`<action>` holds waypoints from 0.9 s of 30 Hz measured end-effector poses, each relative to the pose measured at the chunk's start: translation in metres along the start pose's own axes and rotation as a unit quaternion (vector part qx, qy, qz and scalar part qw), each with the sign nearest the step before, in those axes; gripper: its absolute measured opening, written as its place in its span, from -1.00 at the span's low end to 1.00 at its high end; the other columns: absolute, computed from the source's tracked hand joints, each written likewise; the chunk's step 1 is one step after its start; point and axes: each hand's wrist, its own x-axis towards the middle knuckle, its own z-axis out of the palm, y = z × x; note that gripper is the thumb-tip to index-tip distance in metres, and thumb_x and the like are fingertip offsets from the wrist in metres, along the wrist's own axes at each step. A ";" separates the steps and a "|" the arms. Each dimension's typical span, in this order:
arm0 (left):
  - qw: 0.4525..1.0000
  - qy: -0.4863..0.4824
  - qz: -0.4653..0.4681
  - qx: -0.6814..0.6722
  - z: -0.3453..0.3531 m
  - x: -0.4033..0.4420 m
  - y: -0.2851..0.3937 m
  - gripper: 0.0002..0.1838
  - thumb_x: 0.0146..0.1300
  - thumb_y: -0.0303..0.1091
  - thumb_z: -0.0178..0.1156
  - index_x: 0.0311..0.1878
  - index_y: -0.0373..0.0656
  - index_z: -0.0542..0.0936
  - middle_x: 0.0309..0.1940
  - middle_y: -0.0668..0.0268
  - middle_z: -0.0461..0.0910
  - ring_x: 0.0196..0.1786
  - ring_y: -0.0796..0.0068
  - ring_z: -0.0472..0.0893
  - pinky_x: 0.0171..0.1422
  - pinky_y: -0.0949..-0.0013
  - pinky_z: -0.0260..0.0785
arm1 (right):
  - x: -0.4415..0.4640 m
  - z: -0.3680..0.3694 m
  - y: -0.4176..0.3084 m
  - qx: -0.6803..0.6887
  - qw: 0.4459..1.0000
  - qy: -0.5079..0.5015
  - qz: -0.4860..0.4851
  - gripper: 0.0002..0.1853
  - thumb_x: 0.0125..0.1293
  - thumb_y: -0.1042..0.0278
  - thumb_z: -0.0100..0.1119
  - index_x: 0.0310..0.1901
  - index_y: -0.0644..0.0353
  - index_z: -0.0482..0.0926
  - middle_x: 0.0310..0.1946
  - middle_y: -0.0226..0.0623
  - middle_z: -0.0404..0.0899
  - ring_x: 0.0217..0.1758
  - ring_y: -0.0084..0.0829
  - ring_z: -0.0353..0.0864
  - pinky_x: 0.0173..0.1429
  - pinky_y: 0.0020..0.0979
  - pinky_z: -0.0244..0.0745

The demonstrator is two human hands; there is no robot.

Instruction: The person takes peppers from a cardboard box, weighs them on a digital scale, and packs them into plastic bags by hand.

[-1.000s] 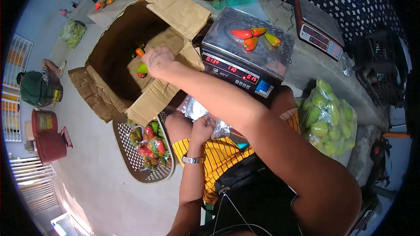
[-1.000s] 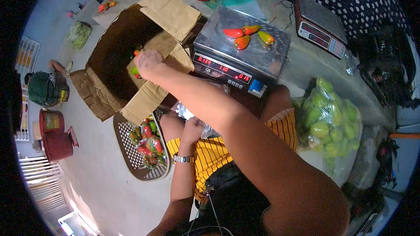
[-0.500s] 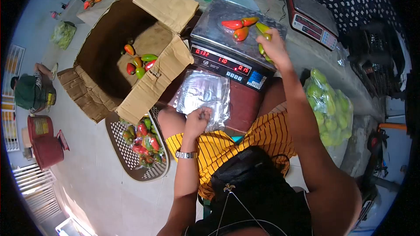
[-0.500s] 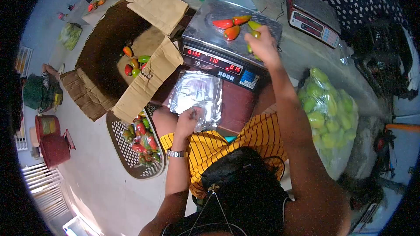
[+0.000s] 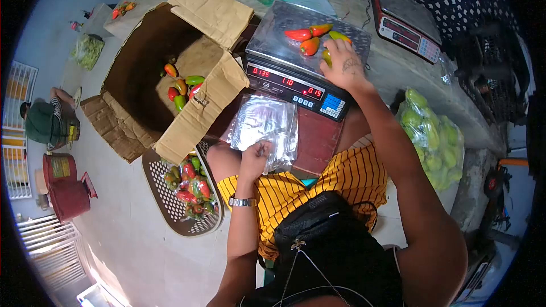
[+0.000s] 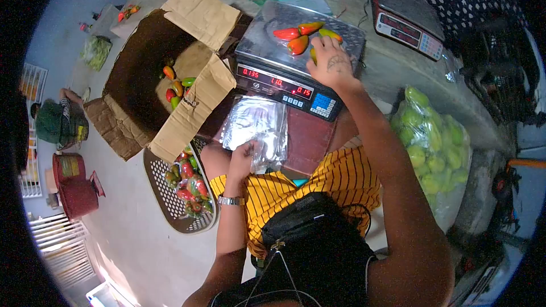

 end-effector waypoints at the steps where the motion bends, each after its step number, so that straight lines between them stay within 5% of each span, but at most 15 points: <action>1: 1.000 -0.003 -0.001 0.003 0.000 0.001 0.000 -0.86 0.40 -0.56 0.19 -0.07 -0.31 0.70 -0.32 0.44 0.65 -0.23 0.68 0.52 -0.04 0.48 0.44 | -0.001 0.000 0.001 0.002 1.000 0.010 -0.013 -0.50 0.21 0.23 0.31 0.15 0.20 0.44 0.10 -0.01 0.51 0.27 0.02 0.46 0.31 0.00 0.42; 16: 1.000 -0.011 0.019 0.012 -0.001 0.002 -0.010 -0.84 0.36 -0.53 0.21 -0.06 -0.28 0.71 -0.38 0.44 0.64 -0.29 0.68 0.50 -0.12 0.46 0.42 | -0.013 -0.020 0.000 0.062 0.993 0.090 -0.054 -0.38 0.30 0.13 0.35 0.32 0.24 0.45 0.23 -0.01 0.51 0.35 0.03 0.44 0.41 -0.02 0.33; 25: 1.000 -0.009 0.027 0.013 0.000 0.004 -0.018 -0.85 0.37 -0.51 0.19 -0.09 -0.25 0.70 -0.43 0.42 0.60 -0.34 0.66 0.48 -0.19 0.45 0.40 | -0.006 -0.031 0.017 0.069 0.984 0.161 -0.023 -0.53 0.28 0.09 0.40 0.10 0.20 0.60 0.07 -0.07 0.57 0.15 0.00 0.51 0.26 -0.07 0.40; 27: 1.000 -0.013 0.025 0.010 0.000 0.005 -0.019 -0.86 0.38 -0.51 0.18 -0.10 -0.25 0.69 -0.43 0.42 0.60 -0.33 0.67 0.48 -0.18 0.45 0.40 | -0.002 -0.033 0.004 0.034 0.993 0.115 0.011 -0.54 0.25 -0.01 0.41 0.00 0.20 0.66 0.04 -0.09 0.57 0.14 -0.04 0.51 0.25 -0.09 0.39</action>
